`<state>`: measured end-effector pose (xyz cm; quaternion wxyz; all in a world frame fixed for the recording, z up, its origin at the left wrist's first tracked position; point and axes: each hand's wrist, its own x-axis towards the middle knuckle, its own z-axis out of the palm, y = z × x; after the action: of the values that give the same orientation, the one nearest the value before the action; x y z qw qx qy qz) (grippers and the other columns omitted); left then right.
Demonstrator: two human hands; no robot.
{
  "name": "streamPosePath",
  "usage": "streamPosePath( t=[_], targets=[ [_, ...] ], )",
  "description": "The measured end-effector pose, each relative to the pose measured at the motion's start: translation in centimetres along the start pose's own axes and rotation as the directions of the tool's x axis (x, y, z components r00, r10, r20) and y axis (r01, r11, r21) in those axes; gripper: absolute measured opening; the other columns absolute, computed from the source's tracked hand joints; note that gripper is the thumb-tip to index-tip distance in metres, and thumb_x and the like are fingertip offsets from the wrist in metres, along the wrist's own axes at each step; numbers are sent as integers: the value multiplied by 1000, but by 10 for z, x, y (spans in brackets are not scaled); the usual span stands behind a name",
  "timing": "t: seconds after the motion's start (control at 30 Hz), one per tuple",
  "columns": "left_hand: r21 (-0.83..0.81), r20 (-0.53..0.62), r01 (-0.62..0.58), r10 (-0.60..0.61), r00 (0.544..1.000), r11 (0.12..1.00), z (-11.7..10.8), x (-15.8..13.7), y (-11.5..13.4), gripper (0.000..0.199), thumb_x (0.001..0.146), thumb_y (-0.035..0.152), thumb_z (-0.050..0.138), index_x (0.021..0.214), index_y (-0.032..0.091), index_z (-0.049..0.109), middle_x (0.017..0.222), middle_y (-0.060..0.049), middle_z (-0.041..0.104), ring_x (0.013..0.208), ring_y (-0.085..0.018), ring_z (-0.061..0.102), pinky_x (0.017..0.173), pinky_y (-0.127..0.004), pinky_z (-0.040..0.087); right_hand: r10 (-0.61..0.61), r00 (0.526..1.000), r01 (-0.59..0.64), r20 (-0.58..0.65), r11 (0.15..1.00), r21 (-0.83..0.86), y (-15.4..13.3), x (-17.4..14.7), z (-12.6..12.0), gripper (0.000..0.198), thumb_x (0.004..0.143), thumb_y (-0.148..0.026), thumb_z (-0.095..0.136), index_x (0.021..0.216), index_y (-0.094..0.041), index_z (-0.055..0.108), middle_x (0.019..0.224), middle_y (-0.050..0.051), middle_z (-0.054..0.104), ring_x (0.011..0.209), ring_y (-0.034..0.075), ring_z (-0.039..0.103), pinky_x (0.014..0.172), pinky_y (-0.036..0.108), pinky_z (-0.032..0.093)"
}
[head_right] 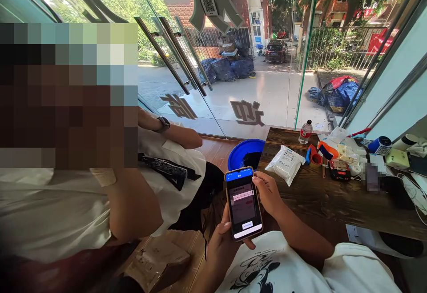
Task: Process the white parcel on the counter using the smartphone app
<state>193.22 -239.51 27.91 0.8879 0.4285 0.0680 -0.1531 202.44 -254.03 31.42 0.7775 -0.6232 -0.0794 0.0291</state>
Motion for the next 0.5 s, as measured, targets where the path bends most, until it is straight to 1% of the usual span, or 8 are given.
streamPosePath(
  t=[0.07, 0.13, 0.2, 0.27, 0.33, 0.4, 0.43, 0.5],
  targets=[
    [25, -21, 16, -16, 1000, 1000, 0, -2, 1, 68, 84, 43, 63, 150, 33, 50, 117, -7, 73, 63, -20, 70, 53, -32, 60, 16, 1000, -16, -6, 1000, 6, -2, 3, 0, 28, 87, -43, 53, 69, -22, 56, 67, -1, 48, 66, 17, 42, 63, 28, 38],
    [41, -28, 28, -27, 999, 999, 0, -3, 1, 69, 84, 43, 63, 151, 32, 49, 122, -7, 72, 56, -17, 66, 58, -34, 61, 28, 999, -28, -19, 1000, 0, -2, 5, -1, 29, 87, -45, 55, 69, -22, 57, 67, -1, 49, 66, 17, 43, 63, 28, 38],
    [49, -24, 29, -28, 999, 998, 0, -3, 1, 71, 83, 44, 64, 151, 31, 48, 123, -8, 72, 57, -17, 67, 57, -33, 60, 29, 999, -30, -43, 999, -23, -1, 6, -1, 34, 87, -49, 57, 67, -21, 57, 66, -1, 49, 65, 16, 43, 62, 28, 37],
    [51, -18, 27, -26, 999, 998, 0, -2, -1, 74, 82, 44, 65, 152, 31, 45, 123, -8, 72, 63, -19, 69, 54, -31, 59, 20, 998, -23, -61, 999, -50, 1, 6, -2, 40, 88, -54, 60, 65, -21, 55, 64, -2, 47, 63, 15, 41, 59, 27, 36],
    [53, -9, 34, -33, 999, 998, -1, -1, -2, 78, 82, 45, 65, 154, 31, 41, 126, -9, 71, 67, -20, 70, 55, -30, 59, -6, 997, 2, -73, 999, -53, 3, 5, -2, 47, 90, -61, 59, 65, -21, 55, 62, -2, 46, 61, 15, 41, 59, 28, 36],
    [55, 0, 39, -39, 999, 998, 0, 0, -2, 80, 81, 45, 64, 156, 31, 38, 130, -10, 68, 68, -20, 71, 55, -32, 60, -61, 996, 58, -69, 998, -38, 5, 3, -3, 52, 93, -67, 54, 71, -21, 60, 67, -1, 52, 65, 17, 47, 63, 29, 42],
    [54, 4, 43, -43, 999, 998, 1, 0, -1, 81, 81, 46, 63, 156, 30, 37, 132, -11, 67, 68, -20, 71, 55, -32, 60, -101, 993, 99, -68, 995, -31, 6, 1, -3, 52, 96, -68, 50, 78, -21, 63, 72, 0, 57, 69, 18, 51, 67, 30, 45],
    [51, 6, 46, -47, 999, 998, 5, -1, 2, 81, 82, 47, 61, 156, 30, 36, 134, -12, 66, 68, -22, 72, 55, -34, 60, -192, 979, 190, -67, 981, -33, 10, -5, -4, 49, 100, -65, 46, 97, -22, 69, 85, 3, 64, 80, 20, 59, 78, 33, 50]
  ],
)
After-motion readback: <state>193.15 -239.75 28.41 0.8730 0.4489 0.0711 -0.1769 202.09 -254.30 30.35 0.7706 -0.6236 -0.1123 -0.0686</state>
